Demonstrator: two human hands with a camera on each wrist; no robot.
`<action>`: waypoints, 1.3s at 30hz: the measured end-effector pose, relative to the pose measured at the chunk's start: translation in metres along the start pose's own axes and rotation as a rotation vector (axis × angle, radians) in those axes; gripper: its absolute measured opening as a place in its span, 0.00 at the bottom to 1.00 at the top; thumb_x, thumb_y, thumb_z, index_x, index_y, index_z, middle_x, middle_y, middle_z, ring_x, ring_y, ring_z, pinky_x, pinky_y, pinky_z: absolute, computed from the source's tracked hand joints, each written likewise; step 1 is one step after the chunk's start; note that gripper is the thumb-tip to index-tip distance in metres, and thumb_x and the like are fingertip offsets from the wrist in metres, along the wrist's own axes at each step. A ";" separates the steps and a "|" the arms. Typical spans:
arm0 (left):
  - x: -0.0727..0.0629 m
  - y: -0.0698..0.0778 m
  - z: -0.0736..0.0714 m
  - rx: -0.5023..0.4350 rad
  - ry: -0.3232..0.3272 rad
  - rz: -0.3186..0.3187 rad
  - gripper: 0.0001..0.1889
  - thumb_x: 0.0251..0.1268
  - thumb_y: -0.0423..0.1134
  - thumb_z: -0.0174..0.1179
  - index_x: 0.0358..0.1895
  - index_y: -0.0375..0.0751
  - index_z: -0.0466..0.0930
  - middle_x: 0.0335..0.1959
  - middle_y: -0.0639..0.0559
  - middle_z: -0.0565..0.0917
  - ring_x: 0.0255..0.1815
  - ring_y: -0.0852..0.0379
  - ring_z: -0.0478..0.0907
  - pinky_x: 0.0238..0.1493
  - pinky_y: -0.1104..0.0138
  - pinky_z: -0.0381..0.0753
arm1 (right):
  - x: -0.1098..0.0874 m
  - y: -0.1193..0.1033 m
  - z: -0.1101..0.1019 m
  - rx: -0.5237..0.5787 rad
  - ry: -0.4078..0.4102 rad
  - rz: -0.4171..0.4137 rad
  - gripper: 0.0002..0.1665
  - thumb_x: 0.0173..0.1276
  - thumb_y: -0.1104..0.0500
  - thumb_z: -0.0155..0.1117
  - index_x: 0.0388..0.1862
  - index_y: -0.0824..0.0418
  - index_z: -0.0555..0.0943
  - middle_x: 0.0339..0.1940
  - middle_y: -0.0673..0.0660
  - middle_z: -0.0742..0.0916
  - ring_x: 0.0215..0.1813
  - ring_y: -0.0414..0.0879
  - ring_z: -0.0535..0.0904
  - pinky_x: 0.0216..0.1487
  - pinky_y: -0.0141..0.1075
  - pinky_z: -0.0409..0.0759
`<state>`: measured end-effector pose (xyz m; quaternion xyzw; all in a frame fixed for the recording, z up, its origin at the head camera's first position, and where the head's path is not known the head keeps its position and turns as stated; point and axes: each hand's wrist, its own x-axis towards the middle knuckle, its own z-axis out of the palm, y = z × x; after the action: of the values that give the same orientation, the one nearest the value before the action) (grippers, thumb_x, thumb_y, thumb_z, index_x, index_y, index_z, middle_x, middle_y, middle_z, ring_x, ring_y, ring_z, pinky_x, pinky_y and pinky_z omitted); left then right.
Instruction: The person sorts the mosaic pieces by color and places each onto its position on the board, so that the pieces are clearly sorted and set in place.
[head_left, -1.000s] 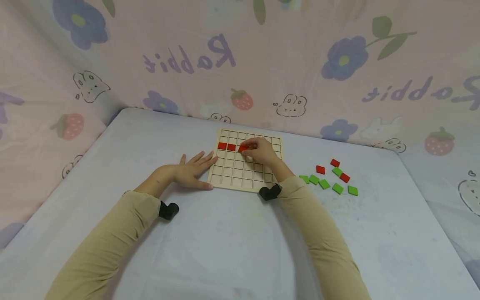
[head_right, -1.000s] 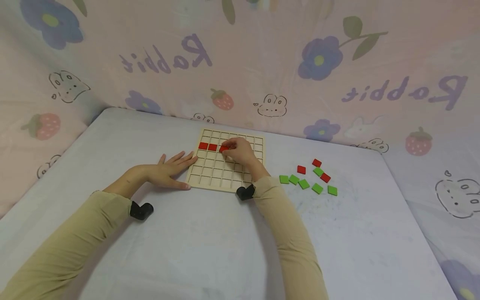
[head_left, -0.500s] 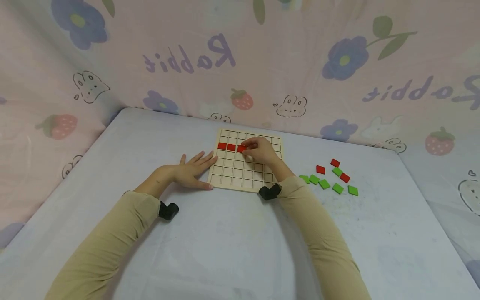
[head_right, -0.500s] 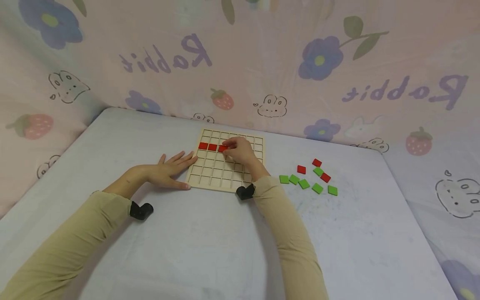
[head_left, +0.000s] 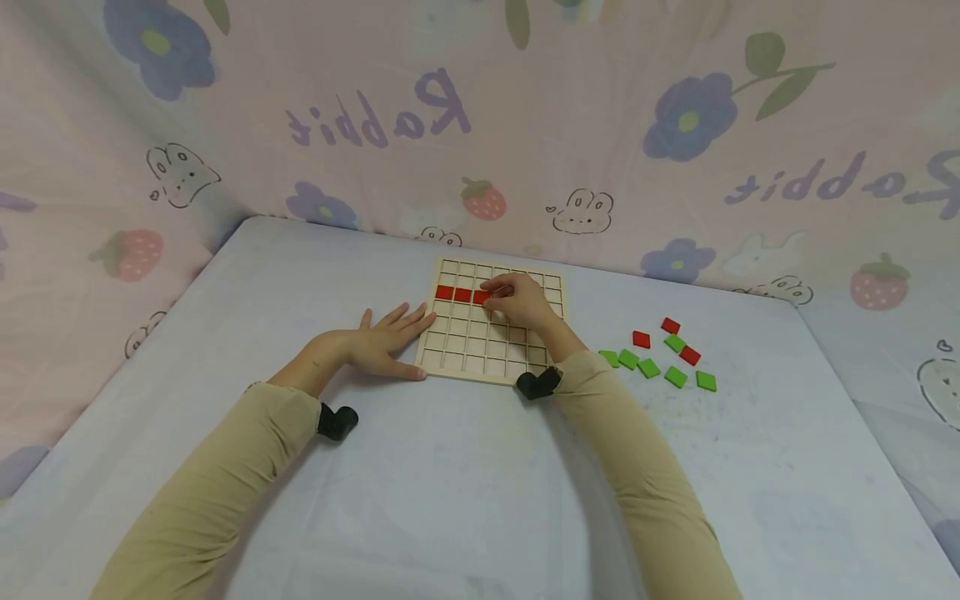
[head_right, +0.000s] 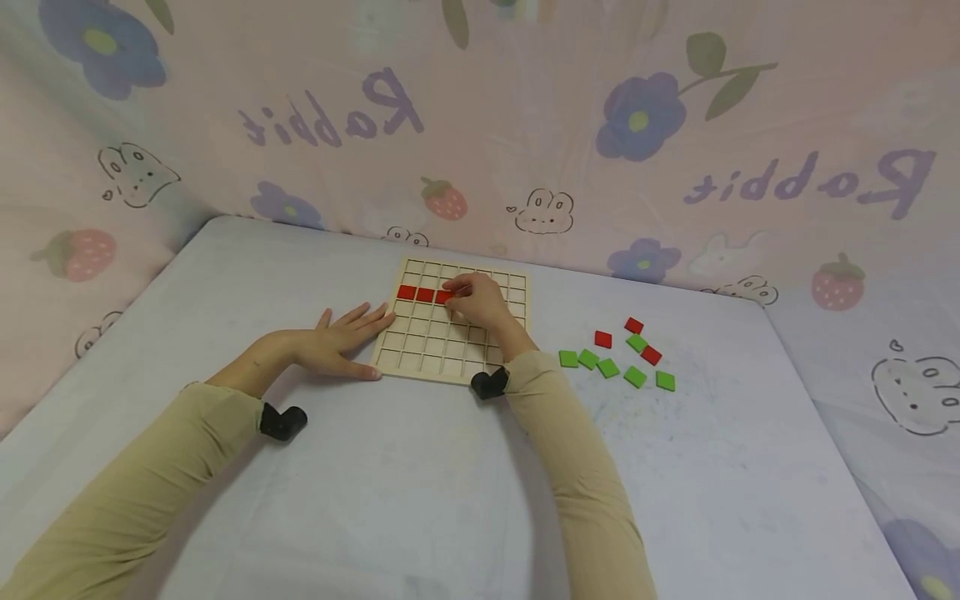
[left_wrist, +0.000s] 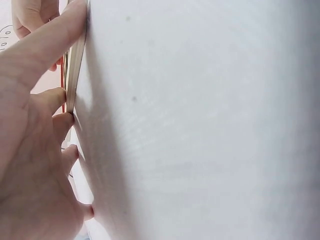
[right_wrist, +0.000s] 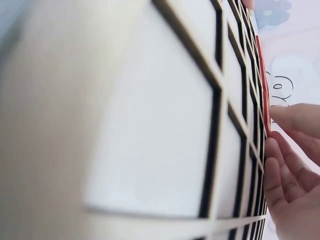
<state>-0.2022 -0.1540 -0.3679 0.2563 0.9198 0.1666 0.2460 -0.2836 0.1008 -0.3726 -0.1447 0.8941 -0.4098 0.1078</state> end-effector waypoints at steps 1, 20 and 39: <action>0.000 0.000 0.000 -0.001 0.001 0.000 0.50 0.65 0.59 0.57 0.78 0.48 0.33 0.79 0.47 0.31 0.78 0.42 0.23 0.66 0.33 0.20 | 0.000 0.001 0.000 0.001 -0.001 -0.001 0.18 0.65 0.62 0.64 0.55 0.60 0.82 0.52 0.60 0.83 0.53 0.52 0.78 0.51 0.40 0.76; 0.000 0.000 0.001 -0.006 0.000 0.011 0.51 0.64 0.59 0.57 0.78 0.46 0.33 0.79 0.46 0.31 0.78 0.41 0.23 0.65 0.33 0.20 | -0.014 0.016 -0.016 0.060 0.015 -0.037 0.22 0.65 0.59 0.65 0.58 0.61 0.79 0.58 0.59 0.83 0.58 0.53 0.77 0.59 0.46 0.75; -0.001 0.003 0.000 -0.008 -0.003 0.002 0.50 0.64 0.59 0.57 0.78 0.46 0.33 0.79 0.45 0.32 0.78 0.40 0.23 0.65 0.32 0.20 | -0.030 0.033 -0.031 0.089 0.028 -0.045 0.22 0.66 0.58 0.64 0.58 0.62 0.79 0.60 0.60 0.81 0.59 0.55 0.77 0.59 0.48 0.76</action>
<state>-0.2002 -0.1518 -0.3664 0.2566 0.9185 0.1700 0.2481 -0.2711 0.1533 -0.3758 -0.1542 0.8730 -0.4534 0.0921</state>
